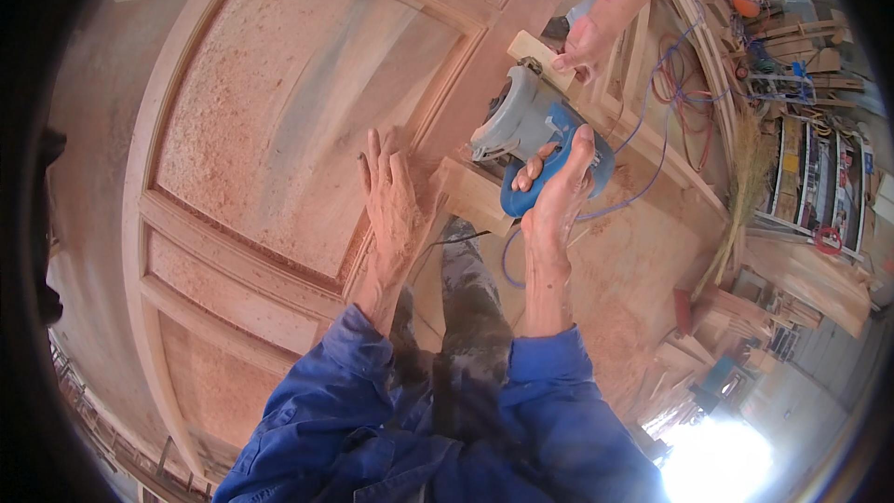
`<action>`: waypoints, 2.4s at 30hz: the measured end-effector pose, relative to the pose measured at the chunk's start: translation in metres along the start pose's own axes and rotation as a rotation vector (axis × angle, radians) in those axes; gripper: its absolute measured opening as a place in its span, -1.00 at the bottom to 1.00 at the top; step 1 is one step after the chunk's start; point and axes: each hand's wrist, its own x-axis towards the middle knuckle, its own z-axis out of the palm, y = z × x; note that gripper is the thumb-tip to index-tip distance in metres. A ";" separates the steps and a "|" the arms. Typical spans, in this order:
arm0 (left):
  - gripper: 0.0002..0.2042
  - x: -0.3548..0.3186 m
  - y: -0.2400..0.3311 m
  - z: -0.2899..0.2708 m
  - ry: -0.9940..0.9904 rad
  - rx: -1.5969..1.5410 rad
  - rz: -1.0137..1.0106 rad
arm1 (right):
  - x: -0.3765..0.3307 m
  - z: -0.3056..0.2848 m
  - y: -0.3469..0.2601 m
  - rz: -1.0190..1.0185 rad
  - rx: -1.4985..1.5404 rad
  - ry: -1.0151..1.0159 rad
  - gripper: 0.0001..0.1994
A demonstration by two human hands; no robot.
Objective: The person uses a handheld electric router to shape the edges of a large wooden door panel. They guide the tool along the perimeter and inner frame, then reposition the door and continue routing another section.
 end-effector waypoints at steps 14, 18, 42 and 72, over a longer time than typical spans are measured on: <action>-0.53 0.009 0.011 0.001 0.034 0.013 0.002 | 0.005 0.000 -0.010 0.008 0.029 -0.025 -0.42; -0.52 0.015 0.011 0.000 0.048 0.008 0.004 | 0.007 0.007 -0.012 0.003 0.034 -0.015 -0.42; -0.50 0.048 0.022 0.025 0.080 -0.002 -0.031 | 0.044 0.017 -0.028 -0.012 0.014 0.005 -0.41; -0.47 0.117 0.053 0.064 0.084 0.020 -0.031 | 0.113 0.041 -0.075 -0.007 -0.002 -0.021 -0.41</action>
